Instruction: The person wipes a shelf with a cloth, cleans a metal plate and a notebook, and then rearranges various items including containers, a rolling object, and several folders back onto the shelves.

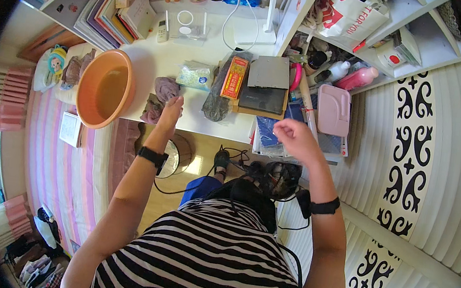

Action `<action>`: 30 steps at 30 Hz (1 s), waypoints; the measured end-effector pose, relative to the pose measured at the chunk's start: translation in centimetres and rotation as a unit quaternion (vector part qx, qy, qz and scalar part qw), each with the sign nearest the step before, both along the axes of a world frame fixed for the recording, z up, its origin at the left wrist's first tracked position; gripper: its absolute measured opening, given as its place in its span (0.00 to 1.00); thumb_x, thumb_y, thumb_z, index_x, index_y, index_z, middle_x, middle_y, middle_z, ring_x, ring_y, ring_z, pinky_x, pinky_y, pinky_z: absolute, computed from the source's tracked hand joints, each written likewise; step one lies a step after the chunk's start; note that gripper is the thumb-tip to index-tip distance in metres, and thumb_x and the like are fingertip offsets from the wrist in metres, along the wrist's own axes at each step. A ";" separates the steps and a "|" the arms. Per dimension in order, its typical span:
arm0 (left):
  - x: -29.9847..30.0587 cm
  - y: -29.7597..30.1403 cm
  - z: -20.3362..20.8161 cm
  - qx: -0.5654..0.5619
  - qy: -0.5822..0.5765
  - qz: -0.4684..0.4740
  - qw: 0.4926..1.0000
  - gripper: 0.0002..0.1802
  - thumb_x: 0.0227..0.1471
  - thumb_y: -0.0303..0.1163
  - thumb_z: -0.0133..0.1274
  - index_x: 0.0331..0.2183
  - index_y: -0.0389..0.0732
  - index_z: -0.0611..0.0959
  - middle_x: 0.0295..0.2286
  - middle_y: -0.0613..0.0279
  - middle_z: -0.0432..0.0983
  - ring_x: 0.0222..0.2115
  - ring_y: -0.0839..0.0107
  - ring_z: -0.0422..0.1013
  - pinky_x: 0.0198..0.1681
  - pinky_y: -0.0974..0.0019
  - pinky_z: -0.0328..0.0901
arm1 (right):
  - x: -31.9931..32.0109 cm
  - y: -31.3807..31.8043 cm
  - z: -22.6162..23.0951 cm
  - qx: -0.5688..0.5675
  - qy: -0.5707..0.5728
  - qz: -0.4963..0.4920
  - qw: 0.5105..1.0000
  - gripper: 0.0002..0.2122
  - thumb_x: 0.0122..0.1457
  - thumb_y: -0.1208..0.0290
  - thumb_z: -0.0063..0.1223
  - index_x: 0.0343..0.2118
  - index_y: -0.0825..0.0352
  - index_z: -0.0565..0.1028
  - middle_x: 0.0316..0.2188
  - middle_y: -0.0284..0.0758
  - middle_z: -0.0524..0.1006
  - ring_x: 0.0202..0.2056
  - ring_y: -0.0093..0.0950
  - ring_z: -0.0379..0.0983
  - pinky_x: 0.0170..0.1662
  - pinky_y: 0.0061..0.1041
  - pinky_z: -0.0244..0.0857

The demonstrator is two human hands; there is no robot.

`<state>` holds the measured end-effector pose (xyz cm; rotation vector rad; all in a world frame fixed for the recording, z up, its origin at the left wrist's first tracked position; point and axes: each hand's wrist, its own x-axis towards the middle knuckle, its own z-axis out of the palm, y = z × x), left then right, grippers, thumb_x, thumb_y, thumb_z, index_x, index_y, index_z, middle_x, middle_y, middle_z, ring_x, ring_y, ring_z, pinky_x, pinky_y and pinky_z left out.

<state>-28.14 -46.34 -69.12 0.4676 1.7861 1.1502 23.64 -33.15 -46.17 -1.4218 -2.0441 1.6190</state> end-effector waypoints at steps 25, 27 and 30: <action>-8.2 -5.6 0.6 -0.135 0.427 0.054 0.893 0.26 0.86 0.37 0.69 0.74 0.34 0.90 0.62 0.54 0.90 0.62 0.66 0.81 0.69 0.59 0.73 | -3.2 3.6 -4.0 -0.036 -0.043 -0.090 0.994 0.14 0.91 0.61 0.74 0.66 0.64 0.93 0.49 0.30 0.94 0.48 0.22 0.92 0.48 0.29 0.85; -9.4 -5.9 0.3 -0.129 0.371 0.036 0.919 0.24 0.86 0.36 0.70 0.72 0.34 0.90 0.60 0.56 0.90 0.60 0.67 0.82 0.67 0.60 0.73 | -2.7 3.7 -4.7 -0.027 -0.036 -0.079 0.996 0.14 0.91 0.61 0.74 0.66 0.65 0.93 0.49 0.31 0.95 0.49 0.22 0.93 0.48 0.29 0.86; -10.0 -7.3 1.7 -0.083 0.290 0.060 0.951 0.21 0.86 0.33 0.70 0.70 0.35 0.91 0.56 0.59 0.91 0.57 0.69 0.82 0.64 0.61 0.74 | -2.2 4.1 -6.4 -0.014 0.002 -0.065 0.998 0.14 0.90 0.61 0.75 0.65 0.66 0.94 0.48 0.31 0.96 0.48 0.23 0.93 0.49 0.29 0.86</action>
